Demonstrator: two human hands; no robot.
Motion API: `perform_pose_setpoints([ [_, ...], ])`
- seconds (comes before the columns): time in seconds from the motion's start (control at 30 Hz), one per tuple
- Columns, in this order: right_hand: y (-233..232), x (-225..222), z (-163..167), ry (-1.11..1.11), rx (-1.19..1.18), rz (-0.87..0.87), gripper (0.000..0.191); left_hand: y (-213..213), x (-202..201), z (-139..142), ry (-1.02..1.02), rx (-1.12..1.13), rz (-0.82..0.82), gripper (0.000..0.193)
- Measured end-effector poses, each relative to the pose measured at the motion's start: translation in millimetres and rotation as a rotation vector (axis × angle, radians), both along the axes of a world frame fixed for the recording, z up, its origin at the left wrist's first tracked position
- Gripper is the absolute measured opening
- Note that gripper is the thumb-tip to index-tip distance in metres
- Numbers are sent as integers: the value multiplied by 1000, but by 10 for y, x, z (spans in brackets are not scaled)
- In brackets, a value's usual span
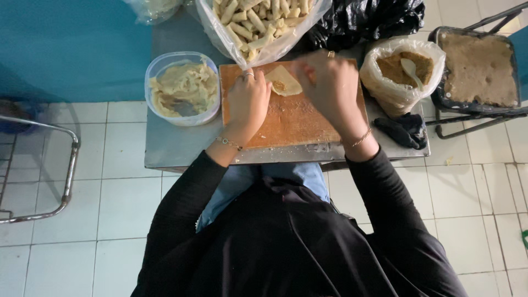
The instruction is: The person sits at a small metal table and folds triangular dough wrappers into filled pastries. They spoon brown filling from a plastic bag onto each wrapper, fold the wrapper into a triangle, press the edges closed using paste from a container, and set finished pieces aside while arranging new wrappers on the board.
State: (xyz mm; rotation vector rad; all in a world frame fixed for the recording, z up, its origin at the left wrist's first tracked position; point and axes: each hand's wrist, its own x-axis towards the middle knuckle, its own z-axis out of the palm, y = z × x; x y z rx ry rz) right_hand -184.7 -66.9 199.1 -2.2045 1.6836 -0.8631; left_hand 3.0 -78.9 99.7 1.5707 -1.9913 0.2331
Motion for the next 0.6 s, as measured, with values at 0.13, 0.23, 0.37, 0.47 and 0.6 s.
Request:
perform_pose_setpoints([
  [0.13,46,-63,-418,286,-200,-21,21,-20,-10,-20,-1,-9,-17,20],
  [0.23,39,-74,-630,274,-219,-13,19,-2,46,-6,-54,-57,-36,15],
  [0.37,14,-71,-723,197,-182,-25,22,8,75,31,-72,-6,-44,8],
  [0.47,-24,-66,-713,118,-173,-10,21,14,82,68,-58,-7,-67,9],
  [0.6,-89,-77,-712,-93,-14,-32,12,34,63,104,-74,-27,-93,7],
])
